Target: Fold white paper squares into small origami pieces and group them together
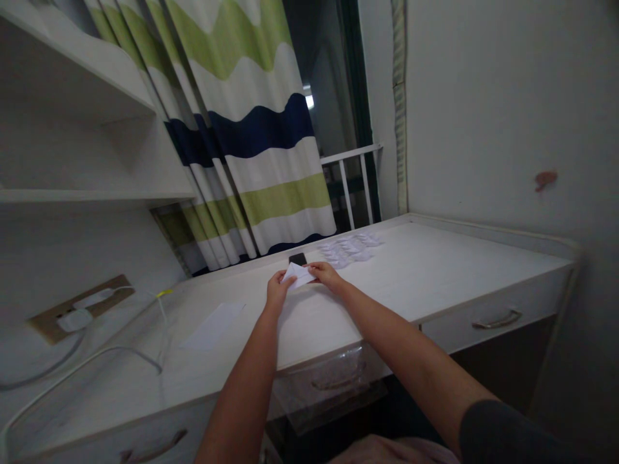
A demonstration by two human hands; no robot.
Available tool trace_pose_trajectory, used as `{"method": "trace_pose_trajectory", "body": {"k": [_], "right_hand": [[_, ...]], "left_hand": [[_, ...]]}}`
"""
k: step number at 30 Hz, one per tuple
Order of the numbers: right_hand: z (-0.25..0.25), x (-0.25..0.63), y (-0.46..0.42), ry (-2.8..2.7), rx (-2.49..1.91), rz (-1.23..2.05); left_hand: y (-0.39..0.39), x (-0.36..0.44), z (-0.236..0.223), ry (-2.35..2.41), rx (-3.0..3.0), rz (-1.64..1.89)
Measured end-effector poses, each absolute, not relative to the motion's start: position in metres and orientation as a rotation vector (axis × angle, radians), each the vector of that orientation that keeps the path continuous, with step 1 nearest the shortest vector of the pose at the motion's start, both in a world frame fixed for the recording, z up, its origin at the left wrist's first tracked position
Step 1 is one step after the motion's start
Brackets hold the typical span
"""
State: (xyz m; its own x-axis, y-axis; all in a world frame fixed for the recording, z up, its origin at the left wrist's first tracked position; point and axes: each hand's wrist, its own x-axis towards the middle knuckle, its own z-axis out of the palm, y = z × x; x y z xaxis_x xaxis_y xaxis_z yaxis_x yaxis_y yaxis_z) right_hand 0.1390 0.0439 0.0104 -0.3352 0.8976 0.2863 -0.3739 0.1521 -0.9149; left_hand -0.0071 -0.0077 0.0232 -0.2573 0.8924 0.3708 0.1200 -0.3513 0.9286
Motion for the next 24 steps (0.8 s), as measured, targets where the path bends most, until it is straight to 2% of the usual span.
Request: {"method": "trace_pose_trajectory", "body": {"k": [11,24], "right_hand": [[0.0115,0.1418,0.0446,-1.382,-0.655,1.374],[0.0088,0.1429,0.0473,-1.336,-0.622,1.283]], "left_hand": [[-0.0012,-0.0087,0.0166,1.134,1.264,1.538],[-0.0030,-0.0057,0.0188,1.062,1.215,1.565]]}}
